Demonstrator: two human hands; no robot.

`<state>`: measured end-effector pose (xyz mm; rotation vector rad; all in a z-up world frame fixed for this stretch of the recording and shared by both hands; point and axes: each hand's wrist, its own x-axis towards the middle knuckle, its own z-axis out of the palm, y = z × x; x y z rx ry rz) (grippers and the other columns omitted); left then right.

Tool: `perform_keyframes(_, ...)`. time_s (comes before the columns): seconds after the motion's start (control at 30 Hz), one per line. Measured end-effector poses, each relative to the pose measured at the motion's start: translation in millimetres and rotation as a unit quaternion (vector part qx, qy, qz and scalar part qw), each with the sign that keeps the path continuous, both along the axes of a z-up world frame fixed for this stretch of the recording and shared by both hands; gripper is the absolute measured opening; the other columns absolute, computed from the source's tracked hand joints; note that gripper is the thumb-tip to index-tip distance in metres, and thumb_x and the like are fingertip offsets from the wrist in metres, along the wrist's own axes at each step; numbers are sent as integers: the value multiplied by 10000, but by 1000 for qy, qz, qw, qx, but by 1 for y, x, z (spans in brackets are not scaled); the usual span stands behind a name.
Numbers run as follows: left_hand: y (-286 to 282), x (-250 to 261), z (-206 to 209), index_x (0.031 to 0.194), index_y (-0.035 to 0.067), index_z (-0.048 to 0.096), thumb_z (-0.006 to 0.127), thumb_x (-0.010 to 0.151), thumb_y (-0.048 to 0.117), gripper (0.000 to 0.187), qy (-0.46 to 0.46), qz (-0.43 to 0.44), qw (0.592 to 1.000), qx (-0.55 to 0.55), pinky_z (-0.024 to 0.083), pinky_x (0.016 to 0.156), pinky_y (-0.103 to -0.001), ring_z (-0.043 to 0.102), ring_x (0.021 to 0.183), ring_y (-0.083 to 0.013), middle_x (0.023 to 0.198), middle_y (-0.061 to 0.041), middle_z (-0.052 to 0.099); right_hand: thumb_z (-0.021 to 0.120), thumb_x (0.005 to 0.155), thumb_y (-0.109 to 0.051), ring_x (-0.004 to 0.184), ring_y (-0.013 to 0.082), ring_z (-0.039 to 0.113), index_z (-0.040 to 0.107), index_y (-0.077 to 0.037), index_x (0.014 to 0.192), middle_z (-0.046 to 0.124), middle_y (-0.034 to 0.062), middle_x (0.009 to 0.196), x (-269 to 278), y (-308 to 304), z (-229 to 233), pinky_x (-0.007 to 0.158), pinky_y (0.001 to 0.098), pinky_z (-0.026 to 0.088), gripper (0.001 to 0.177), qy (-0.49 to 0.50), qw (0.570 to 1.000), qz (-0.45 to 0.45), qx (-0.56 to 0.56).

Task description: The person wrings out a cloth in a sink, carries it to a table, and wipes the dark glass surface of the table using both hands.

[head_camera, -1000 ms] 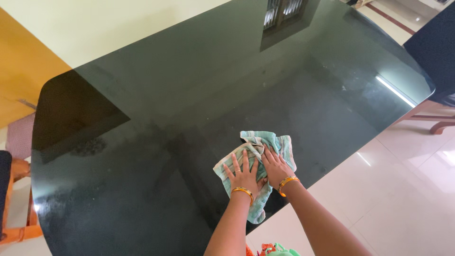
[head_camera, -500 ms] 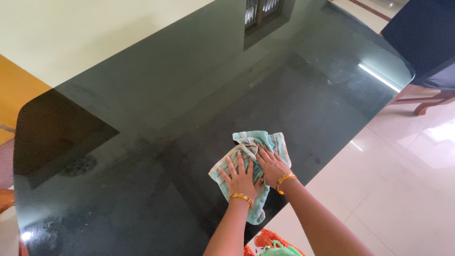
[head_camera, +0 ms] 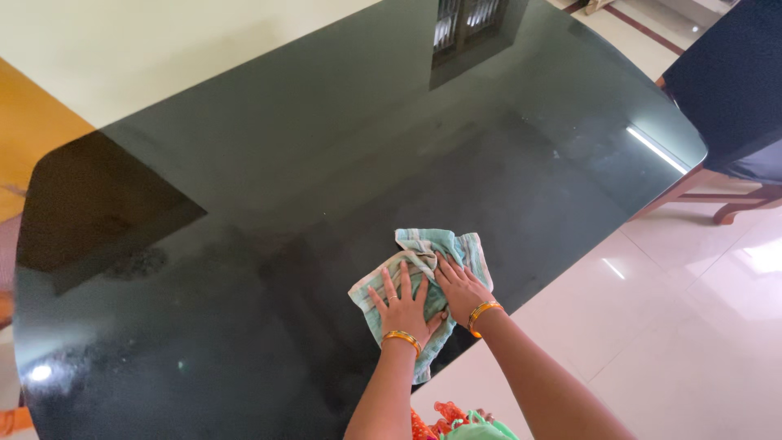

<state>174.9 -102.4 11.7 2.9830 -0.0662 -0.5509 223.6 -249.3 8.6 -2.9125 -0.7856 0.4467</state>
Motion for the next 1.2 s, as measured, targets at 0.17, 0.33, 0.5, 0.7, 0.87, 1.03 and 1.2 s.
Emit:
perform_keyframes(0.17,-25,0,0,1621,342,184,567,867,743,936,22,-1,1000,10,24,1161,-753,-106,1539,-475,1713,-109,-76,673,832,-79,1550,282,156,317,-38,1535,115,109,1686,0,-24,0,1248,424,207,789,8,1000,13,-20)
perform_keyframes(0.33,-52,-5,-2,1627,346,195,598,849,724,954,7,19,1000,-4,23,1157,-750,-98,1541,-474,1717,-101,-57,637,850,-55,1555,275,152,360,-40,1515,131,112,1686,-1,-51,-8,1241,433,213,720,-12,1000,22,-16)
perform_keyframes(0.5,-78,-5,-4,1619,343,207,580,865,730,926,0,16,1000,-1,18,1157,-756,-95,1540,-476,1715,-106,-58,623,860,-57,1554,273,139,360,-31,1507,127,120,1682,-2,-77,-7,1244,437,202,698,-6,1000,17,-14)
perform_keyframes(0.7,-109,-4,-13,1623,339,211,533,900,715,876,-16,4,1000,-5,31,1151,-762,-86,1536,-489,1712,-113,-55,602,851,0,1543,280,169,379,-28,1498,158,121,1674,-1,-110,-14,1242,416,216,685,-20,1000,12,-10)
perform_keyframes(0.87,-133,0,-14,1619,346,201,460,974,646,757,-8,-5,1000,-6,37,1151,-765,-104,1536,-487,1716,-103,-75,573,861,21,1543,274,198,410,-43,1480,173,119,1673,3,-134,-18,1236,390,249,643,-18,1000,-1,-13)
perform_keyframes(1.03,-150,7,-13,1622,362,192,440,1001,599,709,-2,-18,1000,1,43,1152,-774,-101,1537,-493,1718,-102,-76,550,851,48,1534,267,209,399,-55,1487,167,102,1674,9,-152,-19,1228,389,260,662,-11,999,-17,-29)
perform_keyframes(1.2,-167,15,-19,1622,371,182,457,1006,555,698,-5,-20,1000,-9,32,1145,-776,-112,1534,-495,1715,-100,-95,534,867,49,1523,263,249,409,-64,1484,182,92,1678,19,-173,-23,1213,376,311,639,-2,999,-24,-33)
